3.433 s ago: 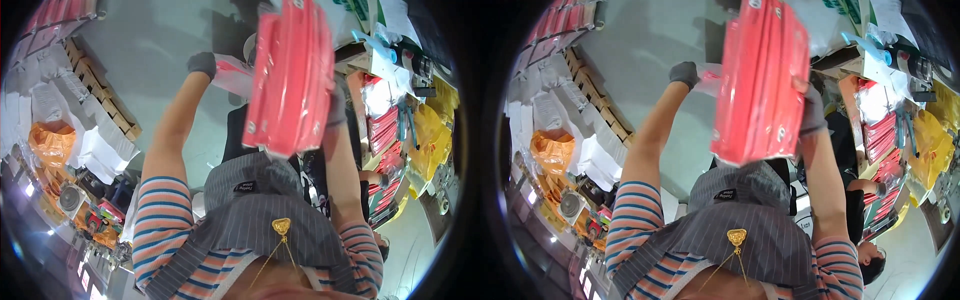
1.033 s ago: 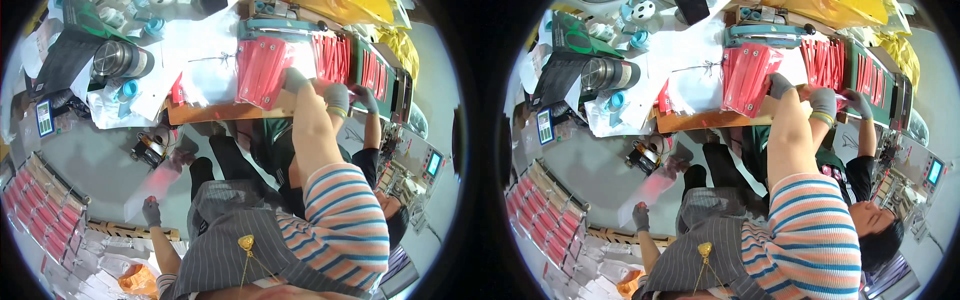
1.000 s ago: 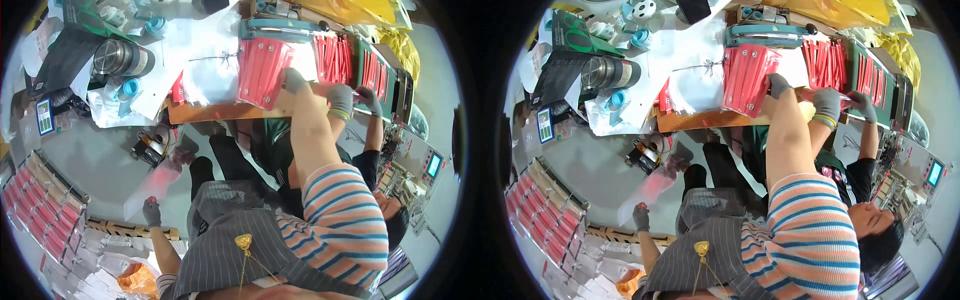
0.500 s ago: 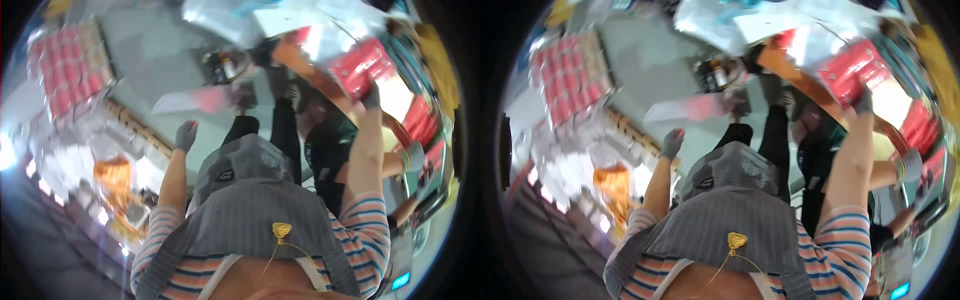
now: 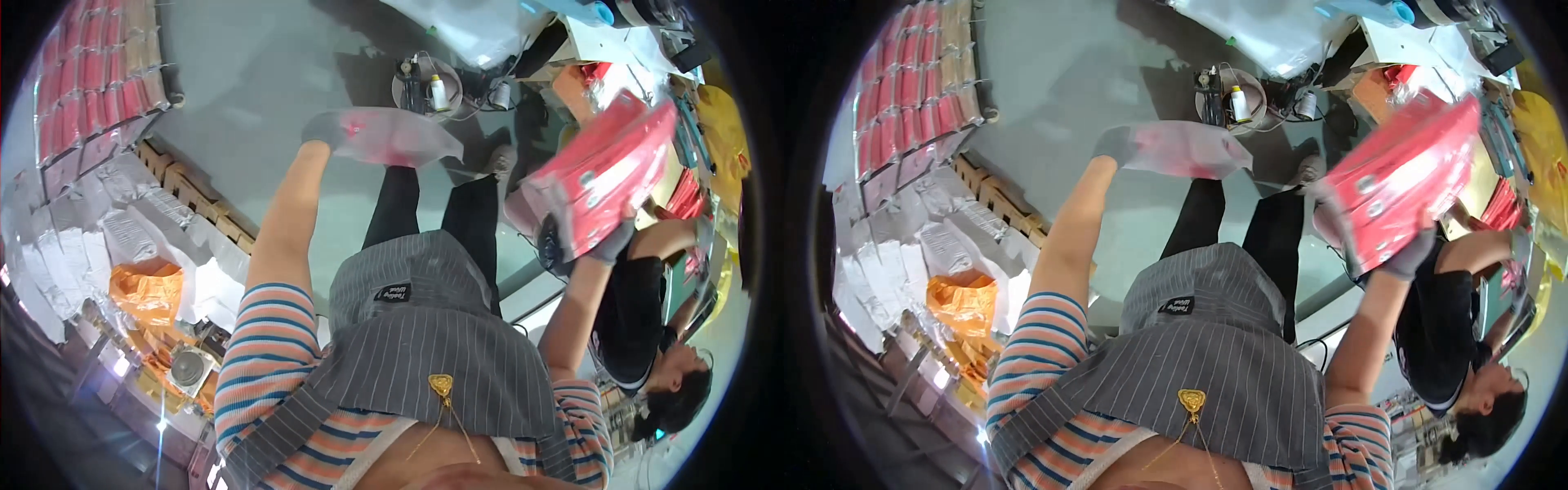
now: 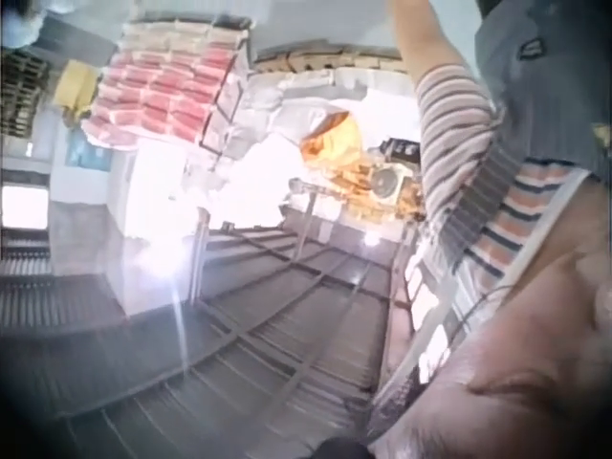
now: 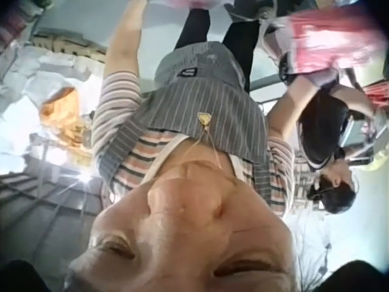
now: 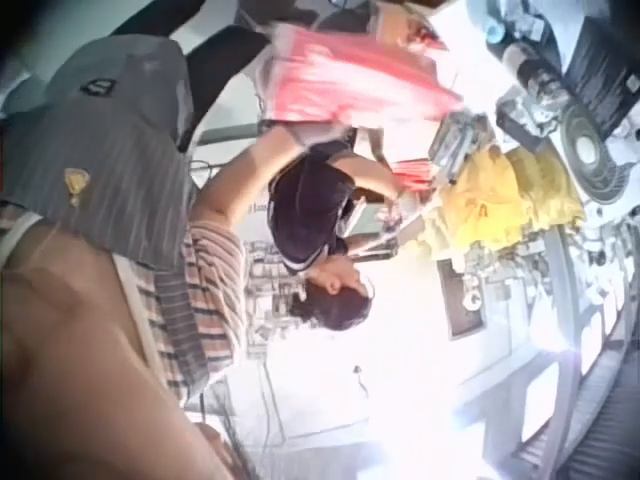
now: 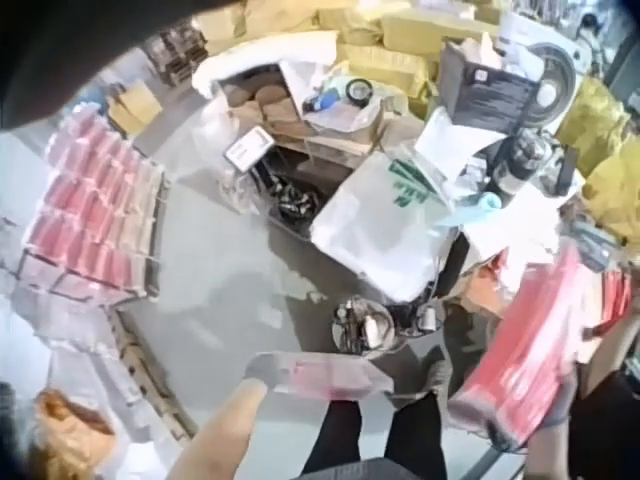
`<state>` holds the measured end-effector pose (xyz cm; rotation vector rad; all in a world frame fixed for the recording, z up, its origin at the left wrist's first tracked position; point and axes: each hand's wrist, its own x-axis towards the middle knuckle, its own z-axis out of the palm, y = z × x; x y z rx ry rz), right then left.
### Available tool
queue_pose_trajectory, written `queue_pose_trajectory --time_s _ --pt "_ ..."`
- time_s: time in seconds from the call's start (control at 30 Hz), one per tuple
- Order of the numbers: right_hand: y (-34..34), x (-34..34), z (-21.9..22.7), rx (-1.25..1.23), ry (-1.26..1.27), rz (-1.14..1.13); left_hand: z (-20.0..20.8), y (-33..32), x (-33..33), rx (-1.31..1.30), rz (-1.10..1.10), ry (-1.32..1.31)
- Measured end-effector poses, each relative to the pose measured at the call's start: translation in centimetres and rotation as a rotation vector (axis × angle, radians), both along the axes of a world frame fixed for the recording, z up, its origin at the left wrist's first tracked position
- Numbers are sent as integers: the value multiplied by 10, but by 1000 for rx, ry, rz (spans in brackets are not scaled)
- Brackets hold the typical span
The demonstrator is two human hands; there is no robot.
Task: Packaging red items into bags and feeding wooden sticks into a processing machine on an assembly line.
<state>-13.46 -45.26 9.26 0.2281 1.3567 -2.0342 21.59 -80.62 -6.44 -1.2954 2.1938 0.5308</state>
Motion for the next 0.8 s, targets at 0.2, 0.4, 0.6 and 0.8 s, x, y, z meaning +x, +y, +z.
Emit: queue_pose_trajectory --time_s 0.2,0.4,0.6,0.8 --pt "-165 162 -15 -92 -228 418 0 43 13 -281 -917 -196" --pt "-205 205 -107 296 781 706 33 34 65 -338 -445 544" --pt "-171 258 -158 408 1009 1020 17 39 100 -212 129 521" --pt "-171 280 -183 1055 1261 1949 14 119 141 -242 167 403"
